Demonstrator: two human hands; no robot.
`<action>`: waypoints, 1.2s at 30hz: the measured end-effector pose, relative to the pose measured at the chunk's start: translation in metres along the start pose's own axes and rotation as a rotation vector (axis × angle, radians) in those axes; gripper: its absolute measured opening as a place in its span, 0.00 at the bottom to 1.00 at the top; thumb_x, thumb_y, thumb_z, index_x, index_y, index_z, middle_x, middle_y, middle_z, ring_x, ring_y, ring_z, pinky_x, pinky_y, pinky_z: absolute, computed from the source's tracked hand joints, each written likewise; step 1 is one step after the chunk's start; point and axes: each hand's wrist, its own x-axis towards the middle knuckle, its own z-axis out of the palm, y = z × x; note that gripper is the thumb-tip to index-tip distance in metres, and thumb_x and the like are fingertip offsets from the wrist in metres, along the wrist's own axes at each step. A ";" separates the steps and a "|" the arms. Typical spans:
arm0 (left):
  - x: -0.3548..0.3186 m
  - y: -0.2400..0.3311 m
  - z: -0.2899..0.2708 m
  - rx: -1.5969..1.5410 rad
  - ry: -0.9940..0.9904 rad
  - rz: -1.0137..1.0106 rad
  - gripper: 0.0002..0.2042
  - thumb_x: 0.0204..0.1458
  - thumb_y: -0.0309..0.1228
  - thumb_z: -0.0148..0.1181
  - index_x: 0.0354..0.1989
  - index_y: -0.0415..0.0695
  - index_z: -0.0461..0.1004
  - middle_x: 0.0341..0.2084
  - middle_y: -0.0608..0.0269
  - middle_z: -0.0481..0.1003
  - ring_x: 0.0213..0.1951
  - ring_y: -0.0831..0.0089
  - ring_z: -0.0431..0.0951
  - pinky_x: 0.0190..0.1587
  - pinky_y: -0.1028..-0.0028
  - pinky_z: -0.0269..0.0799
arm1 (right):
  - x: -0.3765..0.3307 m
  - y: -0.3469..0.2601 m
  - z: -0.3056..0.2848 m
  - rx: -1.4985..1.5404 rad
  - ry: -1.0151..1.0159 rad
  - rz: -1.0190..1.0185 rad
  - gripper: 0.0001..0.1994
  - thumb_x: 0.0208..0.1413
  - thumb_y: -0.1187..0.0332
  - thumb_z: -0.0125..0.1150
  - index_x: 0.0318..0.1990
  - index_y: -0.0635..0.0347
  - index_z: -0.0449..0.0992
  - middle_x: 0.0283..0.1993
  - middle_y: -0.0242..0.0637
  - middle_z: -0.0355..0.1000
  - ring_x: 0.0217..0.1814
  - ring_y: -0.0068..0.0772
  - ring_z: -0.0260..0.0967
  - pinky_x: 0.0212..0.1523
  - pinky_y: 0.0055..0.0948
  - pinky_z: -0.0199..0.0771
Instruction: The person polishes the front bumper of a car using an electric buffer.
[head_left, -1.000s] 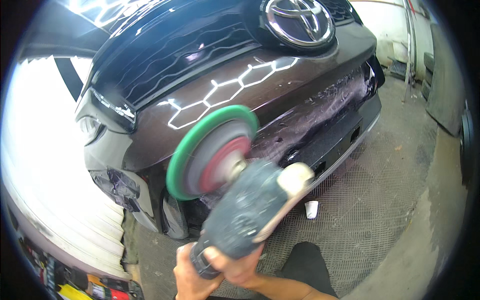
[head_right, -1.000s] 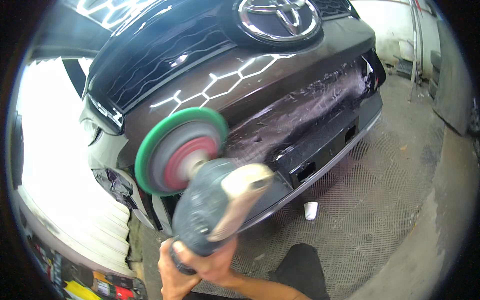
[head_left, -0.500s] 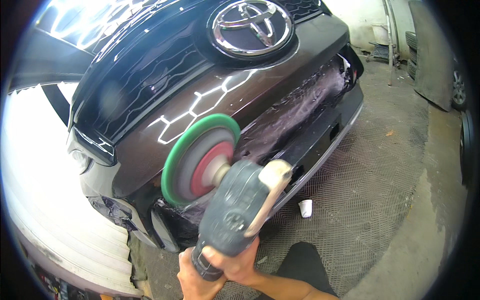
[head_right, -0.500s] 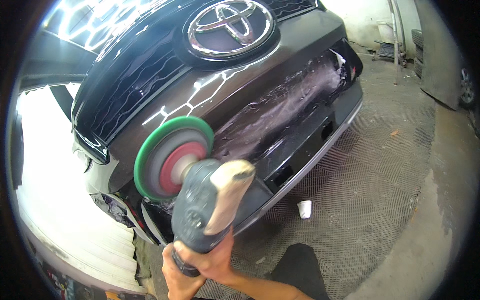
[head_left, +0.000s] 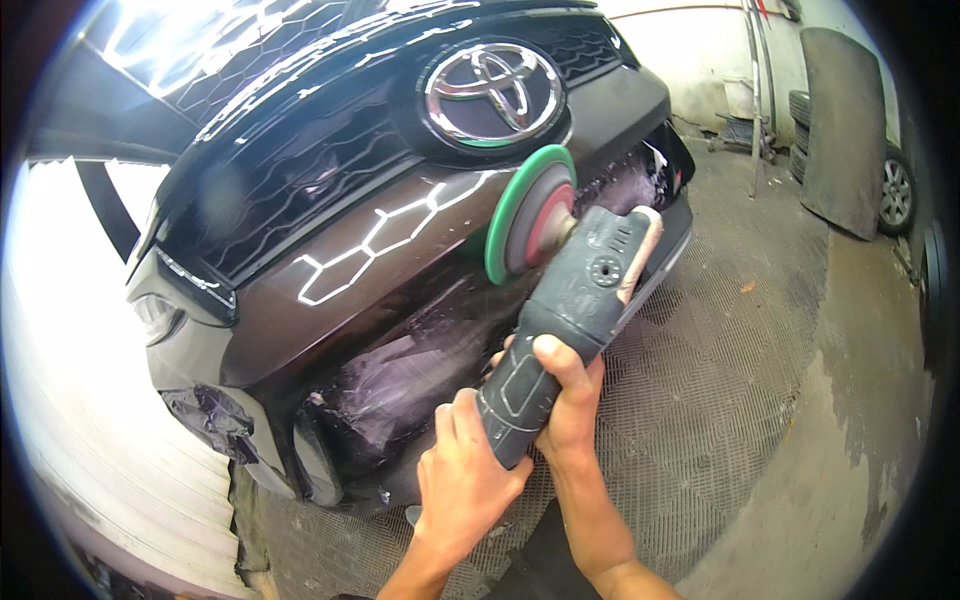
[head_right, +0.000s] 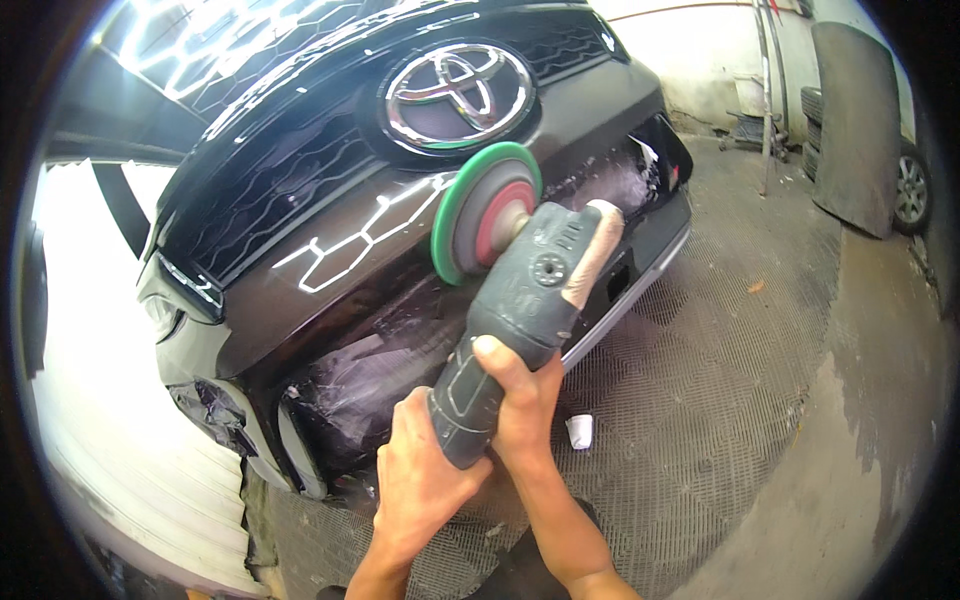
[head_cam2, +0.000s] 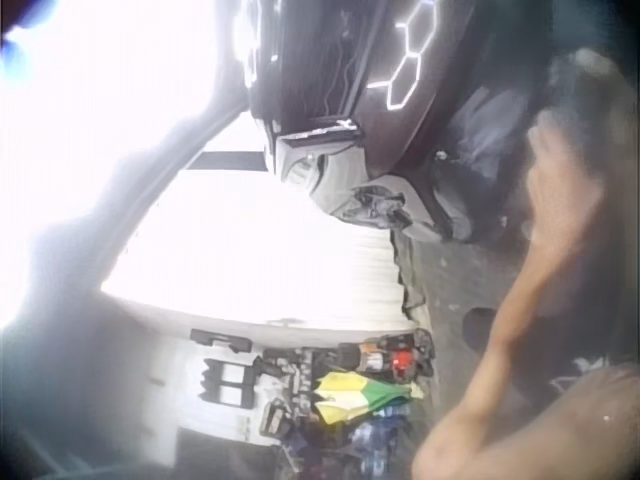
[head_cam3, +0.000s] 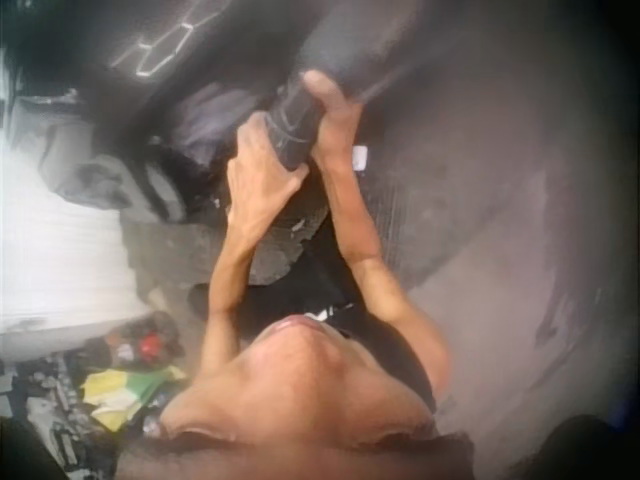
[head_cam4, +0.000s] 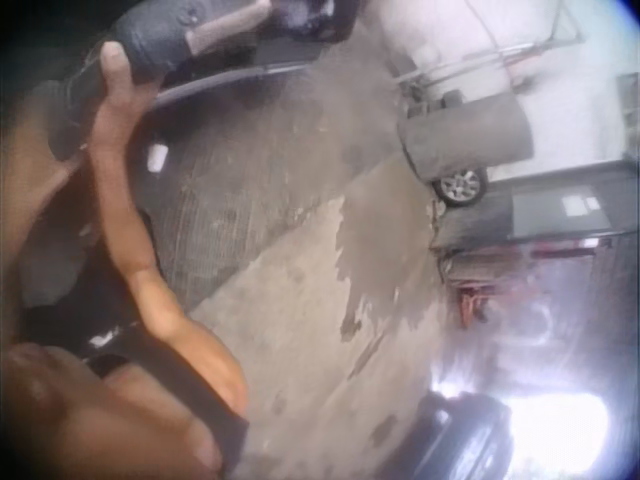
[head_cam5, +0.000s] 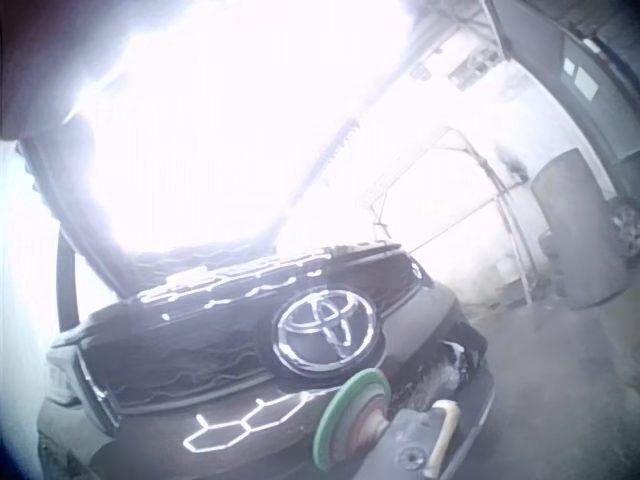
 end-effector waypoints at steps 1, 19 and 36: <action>-0.001 -0.002 0.002 0.015 0.003 -0.001 0.41 0.40 0.32 0.78 0.64 0.39 0.62 0.47 0.43 0.72 0.39 0.36 0.82 0.40 0.45 0.80 | -0.001 0.000 0.000 0.008 -0.006 0.018 0.24 0.53 0.60 0.69 0.49 0.72 0.74 0.38 0.47 0.78 0.34 0.40 0.81 0.37 0.40 0.87; -0.152 -0.080 0.013 -0.574 0.335 -0.207 0.46 0.42 0.42 0.83 0.66 0.35 0.62 0.50 0.44 0.78 0.51 0.49 0.83 0.55 0.58 0.79 | -0.135 0.004 0.049 -0.652 -0.433 0.275 0.52 0.42 0.58 0.90 0.63 0.74 0.54 0.59 0.56 0.70 0.62 0.42 0.73 0.63 0.44 0.76; -0.081 0.030 -0.044 -1.309 0.363 -0.296 0.39 0.60 0.64 0.59 0.59 0.35 0.69 0.42 0.51 0.81 0.40 0.61 0.84 0.43 0.64 0.81 | -0.154 -0.164 0.006 -0.744 -0.803 0.545 0.52 0.62 0.50 0.72 0.82 0.66 0.45 0.75 0.57 0.58 0.73 0.55 0.63 0.74 0.51 0.61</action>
